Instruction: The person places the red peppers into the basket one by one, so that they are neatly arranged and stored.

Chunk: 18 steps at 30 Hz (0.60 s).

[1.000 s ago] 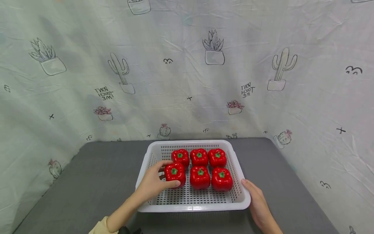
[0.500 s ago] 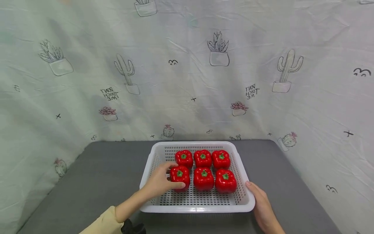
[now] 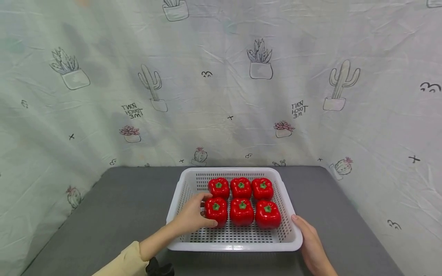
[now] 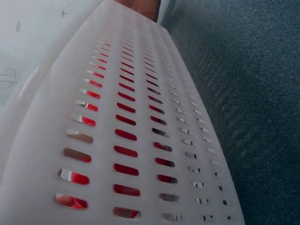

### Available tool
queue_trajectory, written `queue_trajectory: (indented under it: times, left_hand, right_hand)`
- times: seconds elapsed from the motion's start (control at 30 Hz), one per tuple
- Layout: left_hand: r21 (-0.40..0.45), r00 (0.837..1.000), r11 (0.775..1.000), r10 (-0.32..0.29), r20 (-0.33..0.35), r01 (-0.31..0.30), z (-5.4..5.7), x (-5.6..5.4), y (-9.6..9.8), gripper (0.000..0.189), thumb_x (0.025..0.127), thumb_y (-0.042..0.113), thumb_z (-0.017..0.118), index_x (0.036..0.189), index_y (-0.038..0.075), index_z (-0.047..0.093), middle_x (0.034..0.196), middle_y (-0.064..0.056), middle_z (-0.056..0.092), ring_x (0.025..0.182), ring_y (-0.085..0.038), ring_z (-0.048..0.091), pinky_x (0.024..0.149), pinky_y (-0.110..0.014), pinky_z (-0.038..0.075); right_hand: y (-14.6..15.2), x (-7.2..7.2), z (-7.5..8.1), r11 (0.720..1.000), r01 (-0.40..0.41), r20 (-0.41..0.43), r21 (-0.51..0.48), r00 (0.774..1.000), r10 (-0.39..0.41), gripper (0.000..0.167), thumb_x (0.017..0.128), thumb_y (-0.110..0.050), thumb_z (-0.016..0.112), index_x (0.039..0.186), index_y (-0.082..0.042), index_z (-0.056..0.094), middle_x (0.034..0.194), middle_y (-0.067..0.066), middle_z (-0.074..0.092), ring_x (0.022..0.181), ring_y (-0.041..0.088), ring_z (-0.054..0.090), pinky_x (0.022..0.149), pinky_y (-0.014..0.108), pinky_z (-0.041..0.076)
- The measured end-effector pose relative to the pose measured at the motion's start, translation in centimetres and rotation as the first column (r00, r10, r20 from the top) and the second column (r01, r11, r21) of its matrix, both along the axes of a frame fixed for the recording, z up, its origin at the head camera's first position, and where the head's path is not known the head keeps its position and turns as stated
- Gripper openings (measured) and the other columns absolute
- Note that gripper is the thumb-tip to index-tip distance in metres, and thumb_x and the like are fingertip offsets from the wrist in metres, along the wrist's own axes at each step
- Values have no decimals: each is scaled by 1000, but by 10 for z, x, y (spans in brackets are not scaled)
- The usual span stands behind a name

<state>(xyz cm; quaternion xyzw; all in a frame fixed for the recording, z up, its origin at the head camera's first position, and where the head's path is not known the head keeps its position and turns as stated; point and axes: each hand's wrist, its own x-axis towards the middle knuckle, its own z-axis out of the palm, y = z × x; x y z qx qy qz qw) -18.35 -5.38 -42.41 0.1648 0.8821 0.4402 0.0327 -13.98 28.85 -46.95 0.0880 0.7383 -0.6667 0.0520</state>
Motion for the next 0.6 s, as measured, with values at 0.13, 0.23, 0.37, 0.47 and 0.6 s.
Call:
queue_trajectory:
  times: [0.13,0.23,0.37,0.47,0.6]
  left_hand:
    - [24,1000,1000,-2,16,1,0,0,-1,76,71,7,86,134,-2,46,127,-14,52,108,-29,56,85,-42,54]
    - [48,1000,999,-1,25,0,0,-1,-2,78,71,2,85,136,-4,43,127,-16,51,109,-32,57,86,-43,54]
    - [72,1000,997,4,28,-6,1,-4,-2,80,70,-1,85,137,-5,42,128,-19,50,113,-37,56,90,-47,52]
    - [59,999,998,25,32,-27,1,-4,-3,82,69,1,87,137,-4,42,129,-19,50,113,-36,55,91,-48,51]
    - [44,999,998,44,32,-45,2,-2,-4,87,68,9,89,138,-2,41,133,-19,47,110,-33,53,90,-49,51]
  right_hand:
    - [-2,0,-1,1000,-15,-26,-10,1000,15,70,105,-50,32,149,4,31,138,24,45,106,21,57,82,37,49]
    - [-4,-1,-1,1000,-20,-39,-13,999,19,70,105,-50,33,149,4,31,139,25,45,107,22,57,83,38,49]
    - [-5,-3,0,1000,-10,-37,-13,999,9,70,105,-50,34,149,3,32,139,24,45,107,21,57,83,37,48]
    - [-6,-4,-1,1000,-3,-26,-19,1000,3,70,105,-50,34,150,4,31,140,24,44,108,21,57,83,37,49]
    - [-6,-4,-2,1000,5,-18,-29,1000,-5,69,105,-47,34,150,5,29,139,24,45,106,23,57,81,38,50]
